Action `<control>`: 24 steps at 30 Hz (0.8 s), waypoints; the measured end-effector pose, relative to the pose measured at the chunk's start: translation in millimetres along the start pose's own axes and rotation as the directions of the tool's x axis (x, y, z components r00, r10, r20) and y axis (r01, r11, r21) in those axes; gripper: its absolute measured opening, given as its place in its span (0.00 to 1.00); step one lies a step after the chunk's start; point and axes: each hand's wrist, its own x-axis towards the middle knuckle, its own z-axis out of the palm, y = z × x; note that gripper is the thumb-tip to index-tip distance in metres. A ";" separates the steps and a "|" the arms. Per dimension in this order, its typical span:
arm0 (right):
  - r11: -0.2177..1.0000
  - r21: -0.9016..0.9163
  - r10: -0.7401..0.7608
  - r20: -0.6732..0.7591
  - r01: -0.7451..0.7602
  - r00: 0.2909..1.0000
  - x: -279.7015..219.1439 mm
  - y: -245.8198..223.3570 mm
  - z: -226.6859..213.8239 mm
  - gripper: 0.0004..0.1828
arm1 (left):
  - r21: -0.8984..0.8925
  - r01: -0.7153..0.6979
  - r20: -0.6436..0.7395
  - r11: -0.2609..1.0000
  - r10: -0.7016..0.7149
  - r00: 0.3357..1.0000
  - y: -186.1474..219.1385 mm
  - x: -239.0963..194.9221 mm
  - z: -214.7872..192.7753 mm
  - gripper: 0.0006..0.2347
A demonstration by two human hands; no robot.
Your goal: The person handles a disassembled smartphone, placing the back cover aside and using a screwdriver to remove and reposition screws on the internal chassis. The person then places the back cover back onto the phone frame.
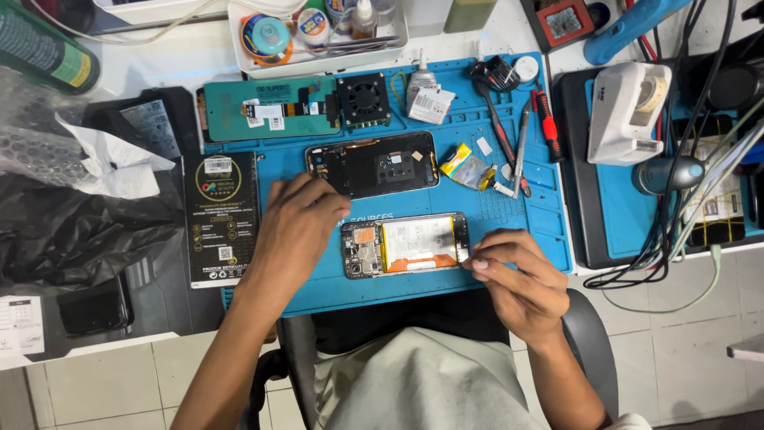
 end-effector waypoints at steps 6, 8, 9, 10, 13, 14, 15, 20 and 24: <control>1.000 -0.010 0.029 -0.027 -0.029 0.999 -3.9 3.1 -4.6 0.15 | -0.027 -0.021 0.073 0.999 0.023 0.997 -3.7 -1.3 -3.9 0.10; 0.999 0.037 0.029 -0.091 -0.025 0.995 -5.6 7.2 -5.7 0.13 | -0.041 0.064 0.062 0.997 -0.061 0.996 -6.3 -1.0 -8.9 0.11; 0.998 0.061 0.029 -0.123 -0.021 0.992 -6.3 9.3 -6.1 0.13 | -0.047 0.106 0.055 0.993 -0.103 0.993 -8.1 -0.2 -11.8 0.13; 0.995 0.089 0.051 -0.156 -0.037 0.986 -7.4 10.7 -6.5 0.13 | -0.037 0.115 0.034 0.993 -0.114 0.993 -10.3 1.0 -14.8 0.18; 0.982 0.171 0.116 -0.223 -0.079 0.968 -8.0 13.8 -9.1 0.13 | -0.010 0.140 0.018 0.990 -0.140 0.990 -17.4 7.3 -22.9 0.30; 0.977 0.193 0.136 -0.228 -0.093 0.964 -6.9 14.7 -10.3 0.14 | -0.003 0.144 0.048 0.990 -0.143 0.988 -18.5 10.1 -23.5 0.34; 0.971 0.214 0.156 -0.232 -0.106 0.960 -5.2 15.5 -11.1 0.14 | 0.003 0.147 0.079 0.989 -0.147 0.986 -18.7 11.6 -24.0 0.38; 0.962 0.197 0.223 -0.185 -0.187 0.957 10.8 18.4 -13.0 0.14 | -0.011 0.182 0.139 0.983 -0.179 0.974 -20.1 16.7 -21.8 0.41; 0.953 0.138 0.287 -0.121 -0.270 0.950 29.4 15.0 -7.4 0.15 | -0.091 0.216 0.177 0.972 -0.197 0.964 -24.5 18.8 -22.1 0.39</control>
